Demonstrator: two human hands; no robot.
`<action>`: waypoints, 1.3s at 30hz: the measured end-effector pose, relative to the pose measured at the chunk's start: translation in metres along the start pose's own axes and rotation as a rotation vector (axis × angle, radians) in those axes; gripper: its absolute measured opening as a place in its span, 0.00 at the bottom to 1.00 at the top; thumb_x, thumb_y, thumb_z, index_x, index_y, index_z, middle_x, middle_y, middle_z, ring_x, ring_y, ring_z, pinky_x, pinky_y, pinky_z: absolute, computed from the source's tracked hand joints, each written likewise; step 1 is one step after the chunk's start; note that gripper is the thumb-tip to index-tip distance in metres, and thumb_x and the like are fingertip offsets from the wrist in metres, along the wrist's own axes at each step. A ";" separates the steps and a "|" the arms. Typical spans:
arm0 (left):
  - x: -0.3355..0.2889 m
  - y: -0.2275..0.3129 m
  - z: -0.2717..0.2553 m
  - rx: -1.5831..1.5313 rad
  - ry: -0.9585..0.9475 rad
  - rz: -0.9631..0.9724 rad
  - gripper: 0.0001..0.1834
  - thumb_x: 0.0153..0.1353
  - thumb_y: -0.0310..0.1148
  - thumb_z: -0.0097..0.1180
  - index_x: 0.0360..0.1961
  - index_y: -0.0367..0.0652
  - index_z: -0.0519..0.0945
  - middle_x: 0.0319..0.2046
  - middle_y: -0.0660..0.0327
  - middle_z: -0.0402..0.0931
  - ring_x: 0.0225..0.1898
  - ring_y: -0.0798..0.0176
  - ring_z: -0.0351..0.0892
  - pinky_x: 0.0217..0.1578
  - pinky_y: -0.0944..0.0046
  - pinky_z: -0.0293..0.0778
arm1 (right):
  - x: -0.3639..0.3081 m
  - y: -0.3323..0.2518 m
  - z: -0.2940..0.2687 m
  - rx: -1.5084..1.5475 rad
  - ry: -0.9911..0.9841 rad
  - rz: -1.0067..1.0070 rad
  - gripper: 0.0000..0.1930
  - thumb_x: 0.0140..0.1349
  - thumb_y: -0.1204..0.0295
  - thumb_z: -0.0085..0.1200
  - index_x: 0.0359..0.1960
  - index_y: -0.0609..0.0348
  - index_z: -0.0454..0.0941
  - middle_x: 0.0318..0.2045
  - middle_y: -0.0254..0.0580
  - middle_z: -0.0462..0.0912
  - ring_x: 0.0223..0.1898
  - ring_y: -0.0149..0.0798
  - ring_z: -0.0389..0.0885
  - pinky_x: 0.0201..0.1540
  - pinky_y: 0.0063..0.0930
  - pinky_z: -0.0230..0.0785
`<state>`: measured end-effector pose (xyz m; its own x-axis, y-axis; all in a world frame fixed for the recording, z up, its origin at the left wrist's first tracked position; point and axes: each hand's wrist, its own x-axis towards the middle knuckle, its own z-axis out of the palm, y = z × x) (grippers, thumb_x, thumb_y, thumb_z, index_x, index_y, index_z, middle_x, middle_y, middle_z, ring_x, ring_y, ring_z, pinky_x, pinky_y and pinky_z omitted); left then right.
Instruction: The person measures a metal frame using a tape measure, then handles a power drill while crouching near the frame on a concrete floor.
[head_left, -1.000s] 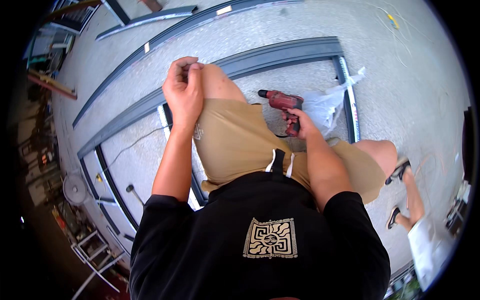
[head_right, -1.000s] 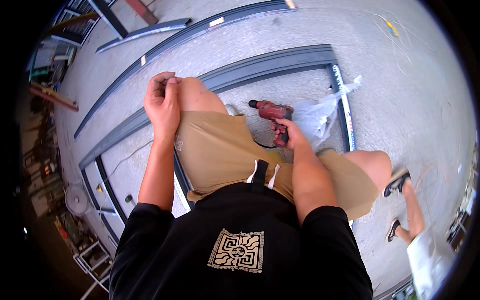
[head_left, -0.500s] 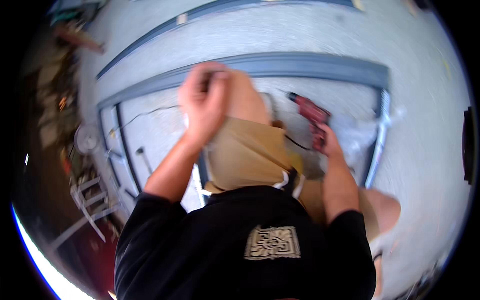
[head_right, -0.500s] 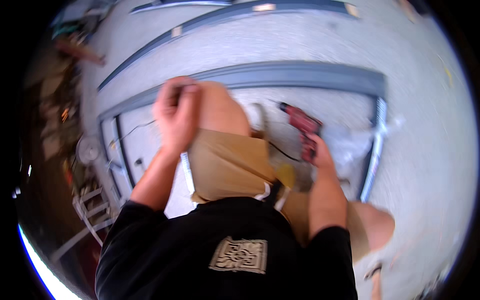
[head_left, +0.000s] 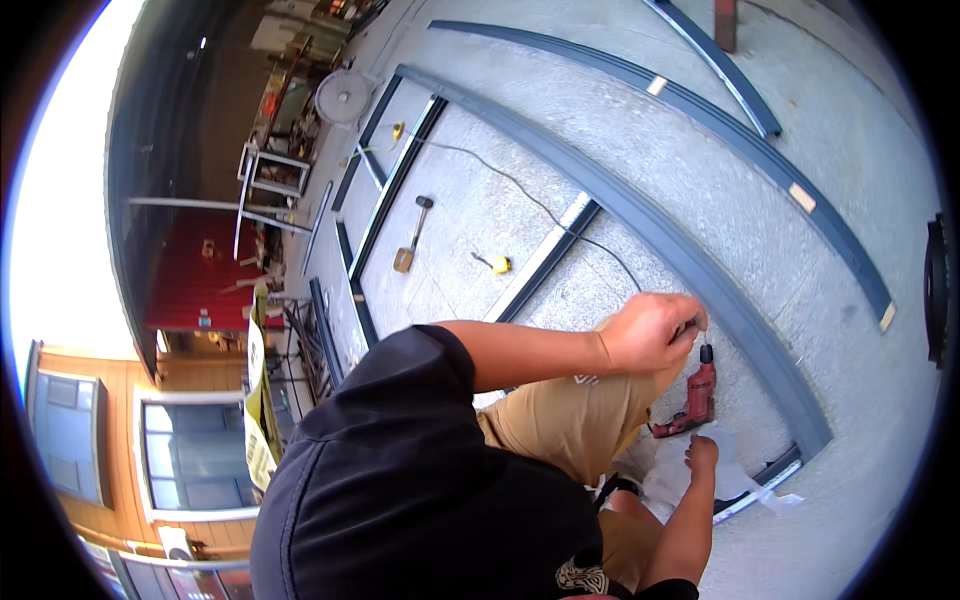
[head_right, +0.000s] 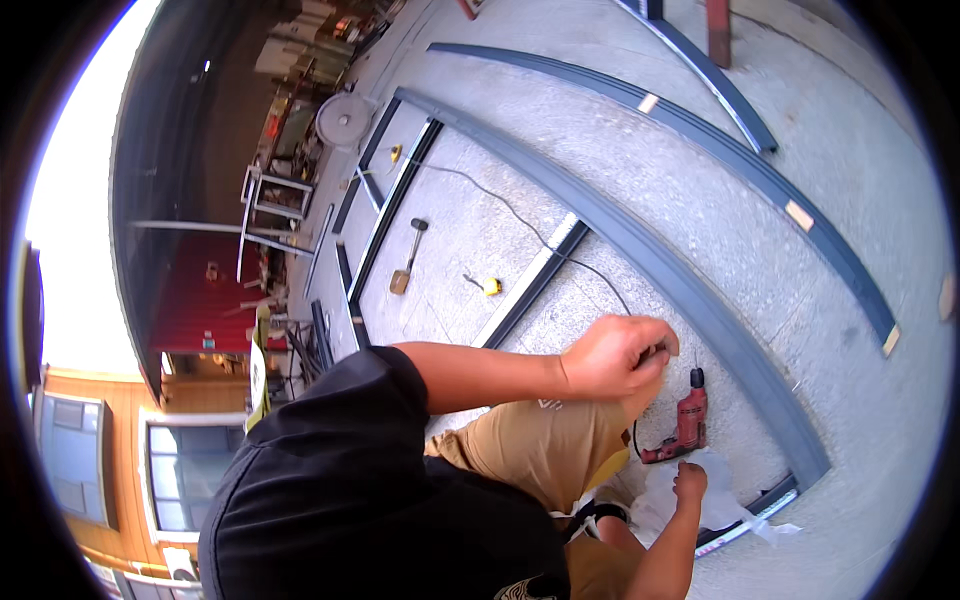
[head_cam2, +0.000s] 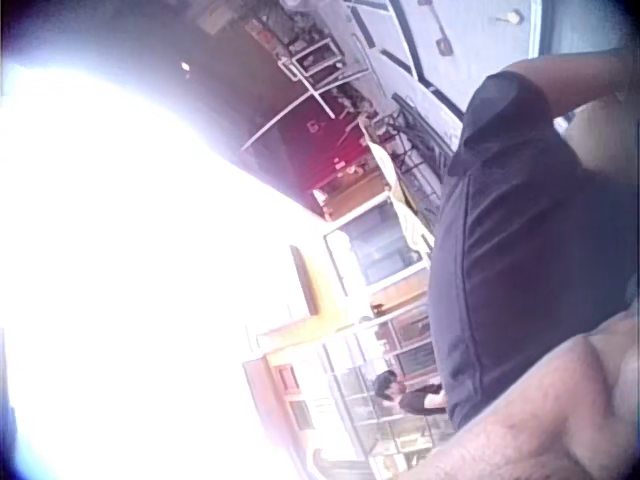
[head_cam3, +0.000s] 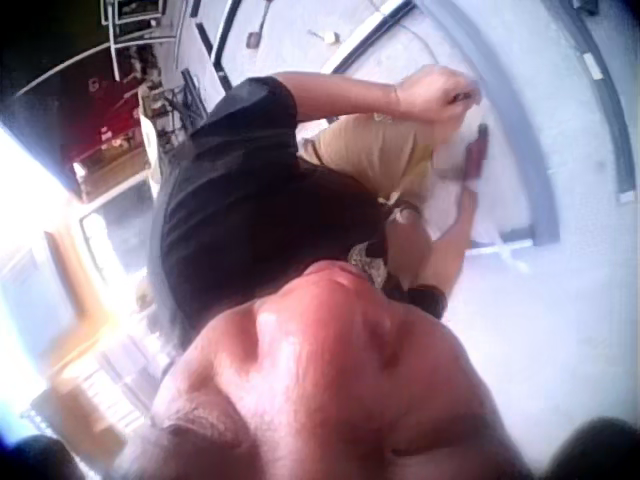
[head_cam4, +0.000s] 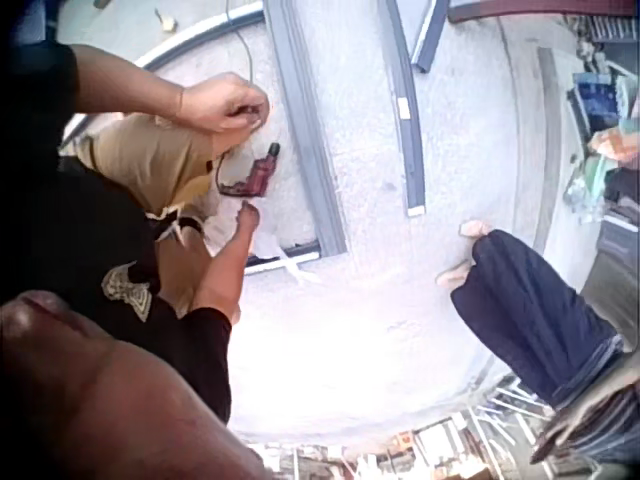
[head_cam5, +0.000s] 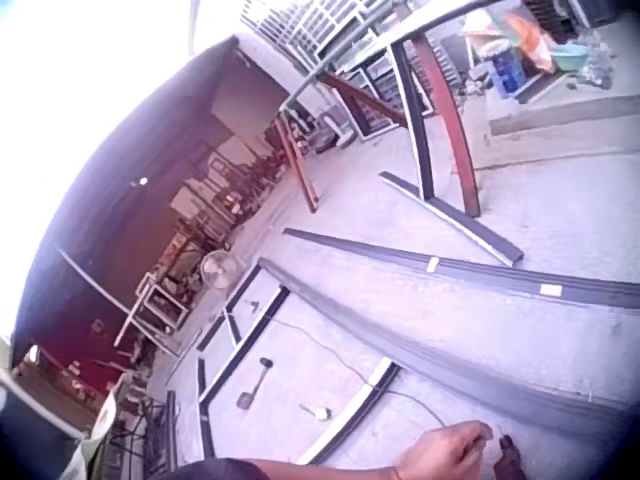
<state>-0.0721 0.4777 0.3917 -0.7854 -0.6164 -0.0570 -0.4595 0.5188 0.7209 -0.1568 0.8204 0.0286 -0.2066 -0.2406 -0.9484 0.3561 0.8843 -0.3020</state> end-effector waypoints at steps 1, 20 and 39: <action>-0.001 0.005 -0.008 -0.029 -0.009 -0.050 0.05 0.59 0.29 0.58 0.36 0.43 0.81 0.33 0.52 0.83 0.36 0.44 0.84 0.38 0.50 0.80 | -0.007 -0.004 -0.024 -0.096 0.041 -0.109 0.15 0.66 0.62 0.62 0.35 0.65 0.84 0.25 0.40 0.84 0.21 0.36 0.81 0.24 0.33 0.73; -0.393 -0.042 -0.208 -0.393 0.395 -1.399 0.18 0.62 0.44 0.56 0.46 0.50 0.89 0.42 0.49 0.87 0.46 0.41 0.86 0.50 0.49 0.81 | -0.316 -0.517 -0.047 -1.008 0.013 -0.503 0.11 0.65 0.71 0.61 0.43 0.67 0.83 0.28 0.42 0.85 0.25 0.36 0.84 0.26 0.30 0.77; -0.566 0.178 -0.084 -0.369 0.160 -1.440 0.15 0.64 0.42 0.61 0.35 0.39 0.85 0.36 0.50 0.87 0.35 0.49 0.87 0.35 0.50 0.80 | -0.576 -0.693 0.489 -1.627 -0.586 -1.344 0.20 0.65 0.59 0.61 0.53 0.57 0.85 0.48 0.54 0.88 0.51 0.56 0.86 0.55 0.46 0.78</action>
<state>0.3254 0.8686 0.6102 0.3022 -0.5252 -0.7955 -0.6333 -0.7344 0.2443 0.1606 0.1506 0.7368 0.7284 -0.6101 -0.3118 -0.6496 -0.4704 -0.5972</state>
